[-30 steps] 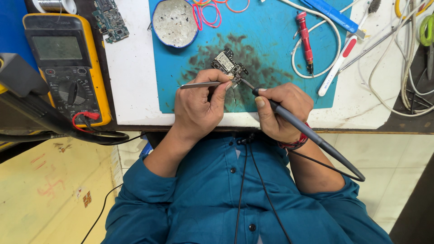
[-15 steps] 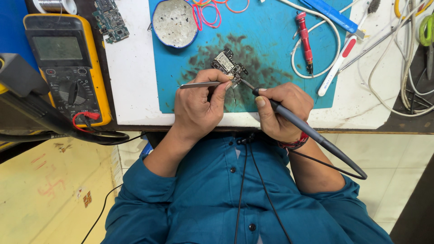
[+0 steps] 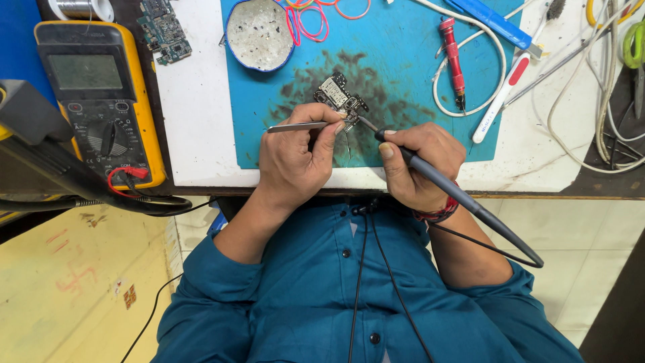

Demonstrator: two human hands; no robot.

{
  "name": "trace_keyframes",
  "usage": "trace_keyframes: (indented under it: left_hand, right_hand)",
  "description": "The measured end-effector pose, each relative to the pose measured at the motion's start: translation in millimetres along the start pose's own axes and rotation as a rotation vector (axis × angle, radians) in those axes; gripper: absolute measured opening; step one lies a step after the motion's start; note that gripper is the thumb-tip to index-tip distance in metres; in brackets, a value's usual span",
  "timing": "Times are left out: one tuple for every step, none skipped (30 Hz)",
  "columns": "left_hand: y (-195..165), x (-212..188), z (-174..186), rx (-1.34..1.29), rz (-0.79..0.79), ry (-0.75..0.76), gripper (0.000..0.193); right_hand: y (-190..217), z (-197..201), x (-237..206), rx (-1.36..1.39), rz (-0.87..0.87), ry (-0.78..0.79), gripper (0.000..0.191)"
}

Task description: The person solders a small circuit board held on a workbench mat, steadying it with tweezers in one hand while applying a soldering iron to the board with the other. They occasionally reposition the board and dip the iron or tweezers toward a flux container before continuing to work on the board's components.

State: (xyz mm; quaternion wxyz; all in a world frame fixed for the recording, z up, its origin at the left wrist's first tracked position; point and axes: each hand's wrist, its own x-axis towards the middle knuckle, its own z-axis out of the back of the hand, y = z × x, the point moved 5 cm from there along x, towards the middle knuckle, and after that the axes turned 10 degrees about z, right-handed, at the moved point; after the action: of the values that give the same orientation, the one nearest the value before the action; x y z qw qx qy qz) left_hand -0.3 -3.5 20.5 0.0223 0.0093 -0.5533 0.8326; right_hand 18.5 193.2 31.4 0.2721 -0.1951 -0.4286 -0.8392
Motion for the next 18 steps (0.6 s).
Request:
trace_keyframes:
  left_hand:
    - [0.2, 0.1, 0.0, -0.003, 0.005, 0.001, 0.011]
    - [0.0, 0.1, -0.1, 0.002, 0.001, 0.0, 0.011]
    - [-0.2, 0.0, -0.1, 0.007, -0.002, 0.0, 0.01]
    - [-0.3, 0.1, -0.1, 0.012, -0.005, 0.0, 0.01]
    - [-0.5, 0.1, -0.1, 0.011, -0.006, 0.0, 0.01]
    - [-0.5, 0.1, 0.0, 0.01, -0.006, 0.0, 0.01]
    - [-0.6, 0.2, 0.0, 0.01, -0.007, 0.0, 0.01]
    - [-0.5, 0.3, 0.0, 0.01, -0.003, 0.002, 0.01]
    - [-0.3, 0.4, -0.2, 0.01, 0.0, 0.005, 0.01]
    - [-0.4, 0.4, -0.2, 0.01, 0.004, 0.007, 0.01]
    - [-0.4, 0.5, -0.1, 0.007, 0.003, 0.006, 0.01]
    - [-0.7, 0.5, 0.0, 0.003, 0.001, 0.005, 0.01]
    - [-0.9, 0.6, 0.1, -0.001, 0.0, 0.005, 0.01]
    - [-1.2, 0.5, 0.2, 0.001, -0.008, 0.001, 0.01]
    - [-1.8, 0.5, 0.4, 0.002, -0.016, -0.003, 0.01]
    - [-2.0, 0.4, 0.4, 0.003, -0.024, -0.006, 0.01]
    - [-1.8, 0.5, 0.3, 0.002, -0.018, -0.005, 0.011]
    - [-1.5, 0.6, 0.2, 0.001, -0.013, -0.003, 0.011]
  right_hand:
    - [-0.2, 0.2, 0.2, 0.004, 0.002, 0.003, 0.013]
    - [-0.2, 0.3, 0.4, 0.008, 0.003, 0.006, 0.013]
    - [-0.2, 0.4, 0.4, 0.006, 0.0, 0.005, 0.013]
    - [-0.1, 0.6, 0.4, 0.004, -0.002, 0.005, 0.013]
    - [-0.2, 0.7, 0.4, 0.002, -0.005, 0.004, 0.013]
    - [-0.1, 0.7, 0.5, 0.003, -0.004, 0.007, 0.013]
    - [-0.1, 0.8, 0.6, 0.005, -0.002, 0.009, 0.013]
    - [-0.1, 0.8, 0.7, 0.006, -0.001, 0.012, 0.013]
    - [0.0, 0.9, 0.8, 0.004, 0.0, 0.009, 0.013]
    - [0.0, 0.8, 0.8, 0.002, 0.002, 0.006, 0.013]
    - [0.0, 0.8, 0.8, 0.0, 0.003, 0.002, 0.013]
    - [0.0, 0.7, 0.7, 0.0, 0.004, 0.005, 0.013]
    - [0.0, 0.8, 0.6, 0.0, 0.005, 0.008, 0.013]
    - [0.0, 0.7, 0.5, 0.0, 0.006, 0.01, 0.013]
    - [-0.1, 0.2, 0.3, -0.007, 0.009, 0.002, 0.013]
    - [0.3, -0.2, 0.1, -0.013, 0.012, -0.007, 0.012]
    - [0.5, -0.4, -0.2, -0.019, 0.014, -0.015, 0.012]
    - [0.1, 0.1, -0.6, -0.021, 0.006, -0.018, 0.012]
